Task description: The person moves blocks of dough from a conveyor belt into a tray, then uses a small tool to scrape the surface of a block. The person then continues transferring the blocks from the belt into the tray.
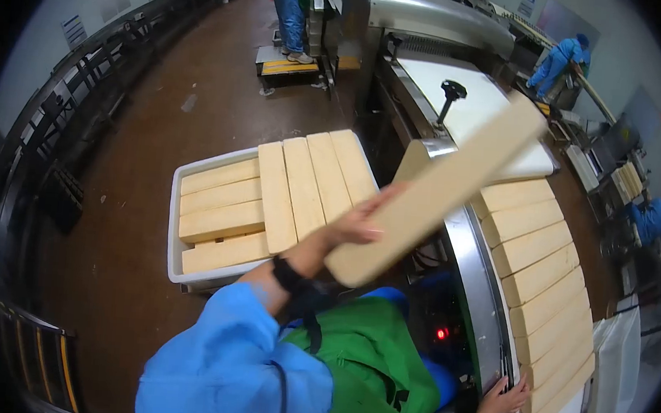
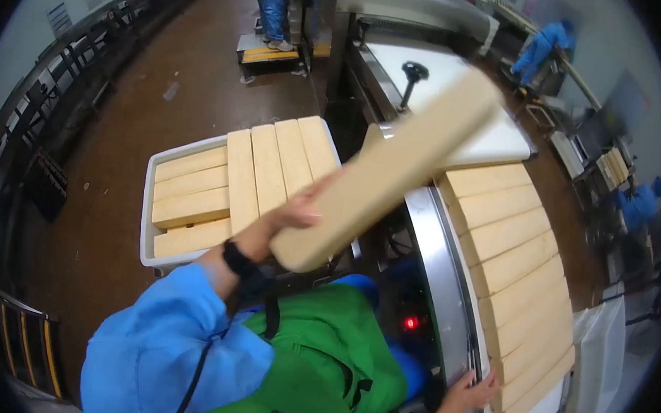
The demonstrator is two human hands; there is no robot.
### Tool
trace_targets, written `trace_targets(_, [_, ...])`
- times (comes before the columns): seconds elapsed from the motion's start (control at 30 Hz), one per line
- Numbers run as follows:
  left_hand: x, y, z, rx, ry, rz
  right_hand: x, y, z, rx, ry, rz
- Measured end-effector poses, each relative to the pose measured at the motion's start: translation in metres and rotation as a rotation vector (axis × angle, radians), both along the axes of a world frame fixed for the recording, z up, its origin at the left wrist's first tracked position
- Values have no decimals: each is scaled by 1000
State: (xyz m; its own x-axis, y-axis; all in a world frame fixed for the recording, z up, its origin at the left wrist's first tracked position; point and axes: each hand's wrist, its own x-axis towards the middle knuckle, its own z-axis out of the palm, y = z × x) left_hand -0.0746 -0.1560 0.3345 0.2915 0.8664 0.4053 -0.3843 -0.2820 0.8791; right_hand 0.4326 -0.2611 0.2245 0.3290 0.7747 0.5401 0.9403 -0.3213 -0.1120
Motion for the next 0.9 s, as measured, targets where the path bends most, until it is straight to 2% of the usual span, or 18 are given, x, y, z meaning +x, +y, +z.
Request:
trace_targets(0.07, [-57,-47,-2,-92,-93,181,5,2,-7,27,-63,15])
trace_targets(0.1, [-94,-64,-19,-151,-37,277,10,3,-10,46,-51,17])
trace_targets(0.13, [-121,-79,-29,-60,0,411,16,3,-13,15,-15,68])
trace_targets(0.2, [-135,-115,-5,-147,-57,634,18,0,-15,-1,28,120])
trace_targets(0.27, [-162,-136,-10,-119,9,736,11,-2,-11,4,45,93])
trace_targets(0.33, [-202,-151,-54,-353,308,1002,6,-2,-3,19,65,102])
trace_targets(0.37, [-214,-158,-76,-345,304,1009,4,-3,-1,21,84,104])
trace_targets(0.4, [-224,-161,-99,-511,402,1014,3,-2,0,34,85,109])
trace_targets(0.43, [-230,-164,-109,-680,502,1010,3,-2,-2,35,74,91])
trace_targets(0.47, [-223,-163,-106,-676,501,1012,4,-4,-3,32,61,70])
trace_targets(0.53, [-195,-143,-102,-934,1327,1007,3,-5,-2,75,28,87])
trace_targets(0.57, [-186,-126,-101,-926,1325,1010,1,-5,-1,110,-6,103])
trace_targets(0.63, [-176,-100,-106,-867,1343,1167,-46,-20,57,45,-7,103])
trace_targets(0.67, [-178,-97,-106,-865,1341,1167,-63,-24,78,-18,-7,106])
trace_targets(0.73, [-180,-98,-103,-918,1274,1118,-63,-28,82,-48,33,89])
trace_targets(0.77, [-183,-99,-115,-918,1274,1117,-63,-28,82,-83,71,69])
trace_targets(0.83, [-191,-104,-146,-761,1234,1155,-24,-16,32,10,63,79])
trace_targets(0.9, [-183,-108,-132,-807,1236,1115,-5,-14,8,102,57,84])
